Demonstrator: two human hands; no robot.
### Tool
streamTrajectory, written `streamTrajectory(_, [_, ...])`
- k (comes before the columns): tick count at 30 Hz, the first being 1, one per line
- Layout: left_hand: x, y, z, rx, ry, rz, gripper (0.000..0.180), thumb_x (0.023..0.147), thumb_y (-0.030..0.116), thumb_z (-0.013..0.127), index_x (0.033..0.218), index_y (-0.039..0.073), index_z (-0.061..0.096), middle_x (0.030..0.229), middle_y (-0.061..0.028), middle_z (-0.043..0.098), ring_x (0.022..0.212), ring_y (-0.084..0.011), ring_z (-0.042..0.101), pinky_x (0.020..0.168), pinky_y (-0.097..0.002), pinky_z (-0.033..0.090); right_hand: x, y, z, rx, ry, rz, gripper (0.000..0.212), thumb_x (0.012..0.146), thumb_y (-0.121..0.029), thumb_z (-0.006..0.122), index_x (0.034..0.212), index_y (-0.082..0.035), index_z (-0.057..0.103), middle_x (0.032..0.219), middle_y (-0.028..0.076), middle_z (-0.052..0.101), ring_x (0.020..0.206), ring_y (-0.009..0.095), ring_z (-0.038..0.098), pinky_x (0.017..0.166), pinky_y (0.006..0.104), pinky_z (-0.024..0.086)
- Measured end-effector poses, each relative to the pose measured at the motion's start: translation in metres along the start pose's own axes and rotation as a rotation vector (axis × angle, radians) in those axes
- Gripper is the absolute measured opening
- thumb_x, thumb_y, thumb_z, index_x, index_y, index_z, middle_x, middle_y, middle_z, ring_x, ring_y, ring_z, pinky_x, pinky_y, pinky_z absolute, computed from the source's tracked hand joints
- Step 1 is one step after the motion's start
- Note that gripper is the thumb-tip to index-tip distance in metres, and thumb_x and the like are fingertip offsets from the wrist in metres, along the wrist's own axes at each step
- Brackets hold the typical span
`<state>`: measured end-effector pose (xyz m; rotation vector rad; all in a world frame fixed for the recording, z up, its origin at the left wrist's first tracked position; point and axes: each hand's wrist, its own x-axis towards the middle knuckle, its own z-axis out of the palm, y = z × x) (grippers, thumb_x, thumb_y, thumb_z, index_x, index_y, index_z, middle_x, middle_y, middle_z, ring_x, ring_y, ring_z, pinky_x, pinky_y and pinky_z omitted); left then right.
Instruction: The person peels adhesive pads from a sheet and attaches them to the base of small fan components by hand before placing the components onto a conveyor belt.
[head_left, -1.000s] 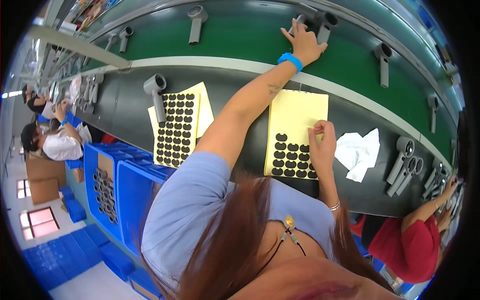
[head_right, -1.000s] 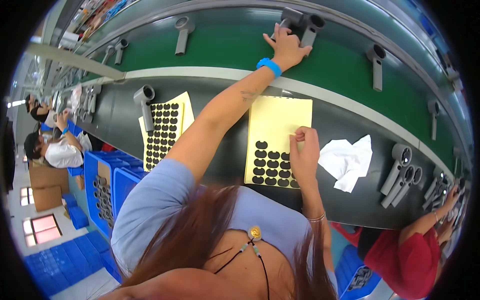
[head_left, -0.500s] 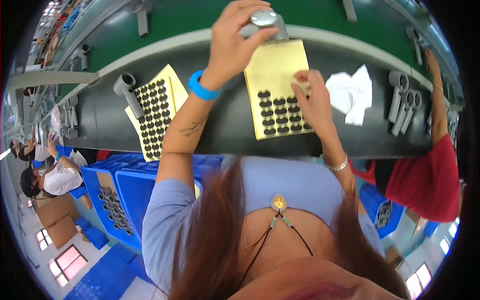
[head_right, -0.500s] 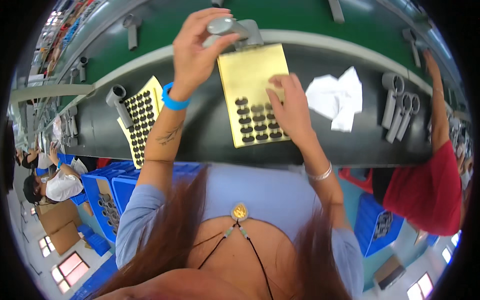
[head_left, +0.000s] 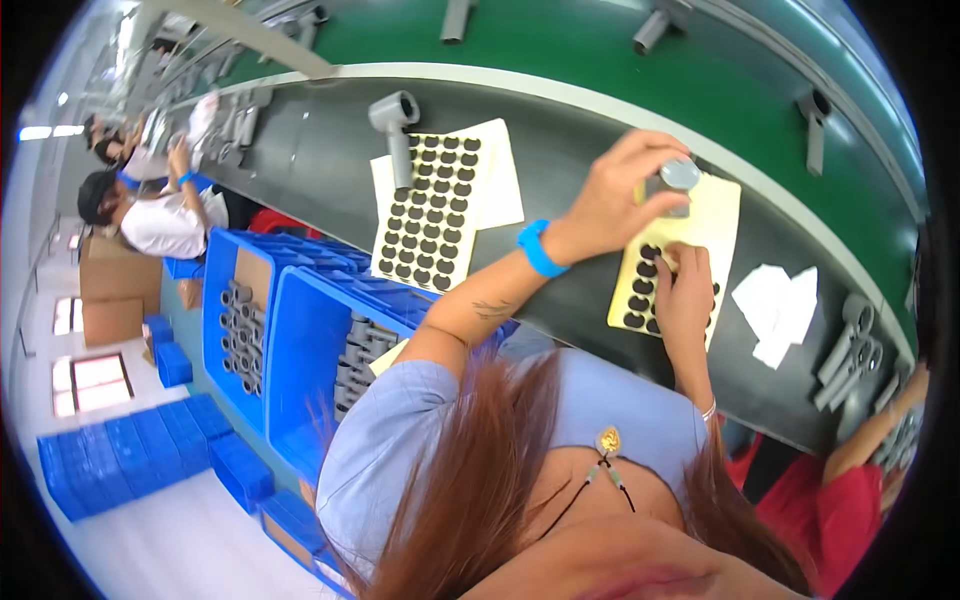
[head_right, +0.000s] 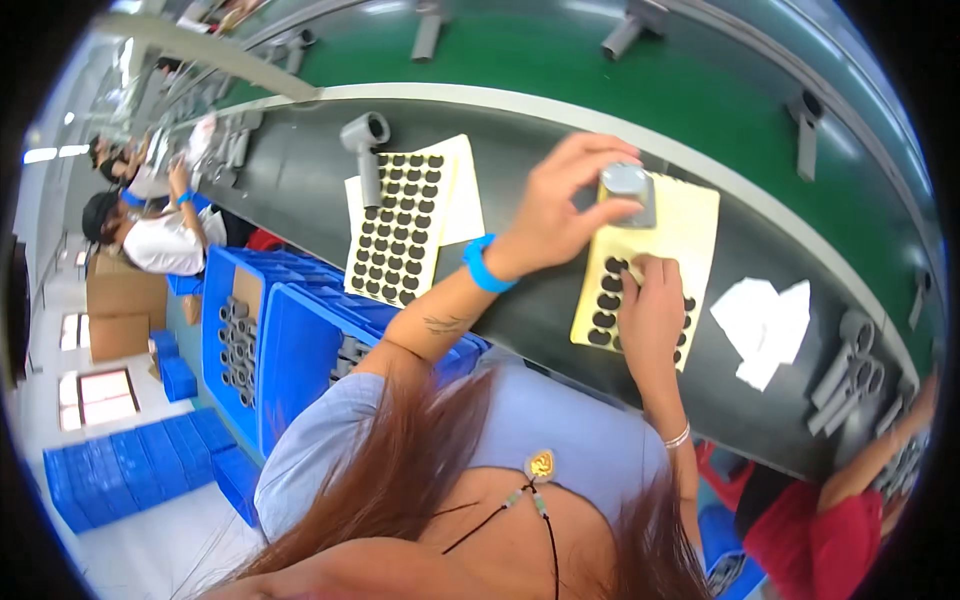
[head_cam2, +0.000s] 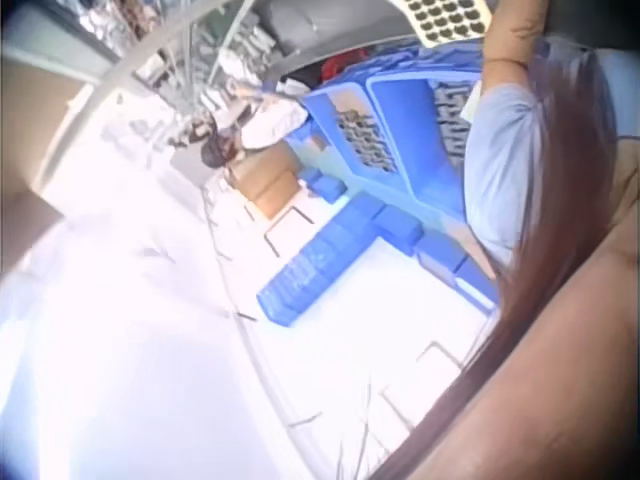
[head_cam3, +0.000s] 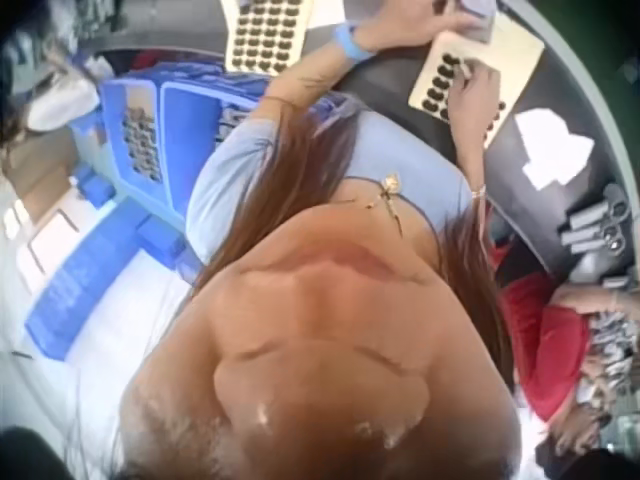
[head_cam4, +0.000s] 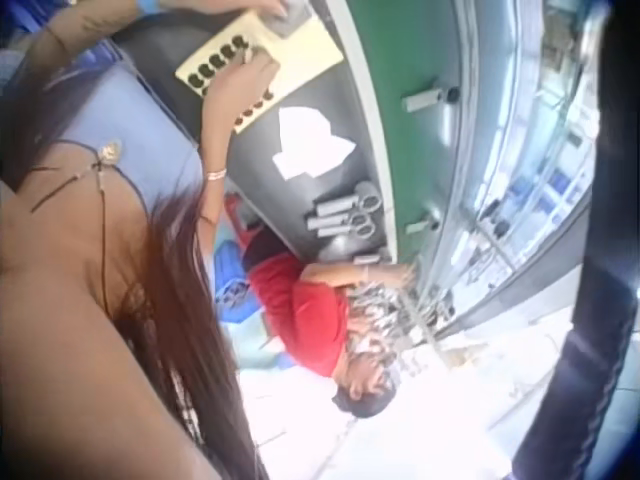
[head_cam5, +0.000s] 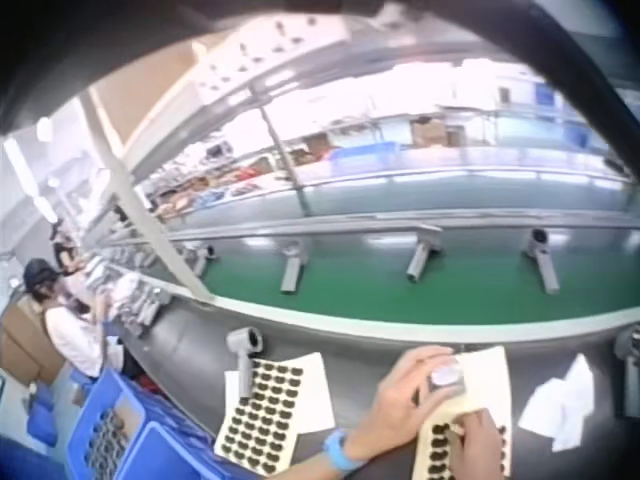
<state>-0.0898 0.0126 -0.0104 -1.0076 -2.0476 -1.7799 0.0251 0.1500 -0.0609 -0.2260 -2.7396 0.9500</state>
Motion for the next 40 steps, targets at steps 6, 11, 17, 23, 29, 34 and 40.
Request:
streamTrajectory(6, [-0.006, 0.003, -0.001, 0.016, 0.040, 0.036, 0.033, 0.073, 0.006, 0.075, 0.105, 0.002, 0.066, 0.109, -0.0108, 0.062, 0.099, -0.0244, 0.061, 0.083, -0.0323, 0.049, 0.006, -0.002, 0.008, 0.112, -0.029, 0.005, 0.012, 0.084, -0.004, 0.063, 0.093, -0.001, 0.056, 0.091, 0.014, 0.055, 0.086, 0.034, 0.056, 0.073, 0.0406, 0.045])
streamTrajectory(11, [-0.005, 0.003, -0.002, 0.012, 0.027, 0.048, 0.033, 0.072, 0.005, 0.075, 0.104, 0.002, 0.066, 0.109, -0.0102, 0.062, 0.099, -0.0244, 0.061, 0.083, -0.0327, 0.049, 0.014, 0.001, 0.006, 0.063, -0.094, -0.001, 0.015, 0.082, -0.002, 0.064, 0.094, -0.001, 0.055, 0.091, 0.014, 0.054, 0.086, 0.032, 0.056, 0.072, 0.0402, 0.044])
streamTrajectory(17, [-0.004, 0.005, 0.002, 0.018, 0.026, 0.055, 0.034, 0.072, 0.005, 0.075, 0.105, 0.002, 0.066, 0.108, -0.0108, 0.063, 0.098, -0.0249, 0.062, 0.083, -0.0331, 0.050, 0.013, 0.009, 0.011, 0.114, -0.055, -0.037, 0.015, 0.083, -0.002, 0.063, 0.096, -0.001, 0.055, 0.087, 0.013, 0.055, 0.080, 0.030, 0.056, 0.071, 0.0386, 0.045])
streamTrajectory(23, [-0.008, 0.007, 0.008, -0.004, -0.019, -0.030, 0.037, 0.071, 0.005, 0.076, 0.107, 0.002, 0.066, 0.107, -0.0110, 0.063, 0.096, -0.0237, 0.063, 0.084, -0.0324, 0.051, 0.015, 0.021, -0.017, 0.723, -0.235, 0.223, 0.008, 0.090, -0.002, 0.057, 0.097, -0.004, 0.052, 0.082, -0.001, 0.051, 0.074, 0.007, 0.047, 0.067, 0.0222, 0.038])
streamTrajectory(29, [-0.014, 0.015, 0.002, 0.037, -0.115, 0.009, 0.044, 0.067, 0.002, 0.079, 0.109, 0.004, 0.066, 0.109, -0.0083, 0.064, 0.099, -0.0229, 0.060, 0.087, -0.0332, 0.049, 0.016, -0.017, -0.079, 0.939, 0.032, 0.059, 0.015, 0.090, 0.002, 0.057, 0.101, -0.001, 0.049, 0.088, 0.001, 0.052, 0.082, 0.008, 0.051, 0.076, 0.0224, 0.041])
streamTrajectory(34, [-0.011, 0.032, 0.006, 0.124, -0.197, 0.011, 0.045, 0.069, 0.000, 0.076, 0.113, 0.003, 0.066, 0.114, -0.0114, 0.064, 0.092, -0.0204, 0.061, 0.081, -0.0311, 0.051, 0.015, -0.033, -0.101, 0.992, 0.168, -0.051, 0.035, 0.085, 0.007, 0.062, 0.114, 0.000, 0.044, 0.088, 0.007, 0.058, 0.097, 0.018, 0.062, 0.086, 0.0295, 0.048])
streamTrajectory(40, [-0.027, 0.039, 0.018, -0.385, -0.263, -0.378, 0.043, 0.078, -0.011, 0.067, 0.119, -0.003, 0.061, 0.120, -0.0161, 0.060, 0.088, -0.0174, 0.065, 0.067, -0.0223, 0.059, 0.014, -0.031, -0.097, 0.925, 0.046, -0.021, 0.037, 0.086, 0.006, 0.061, 0.116, -0.003, 0.041, 0.088, 0.005, 0.057, 0.099, 0.019, 0.063, 0.086, 0.0287, 0.049])
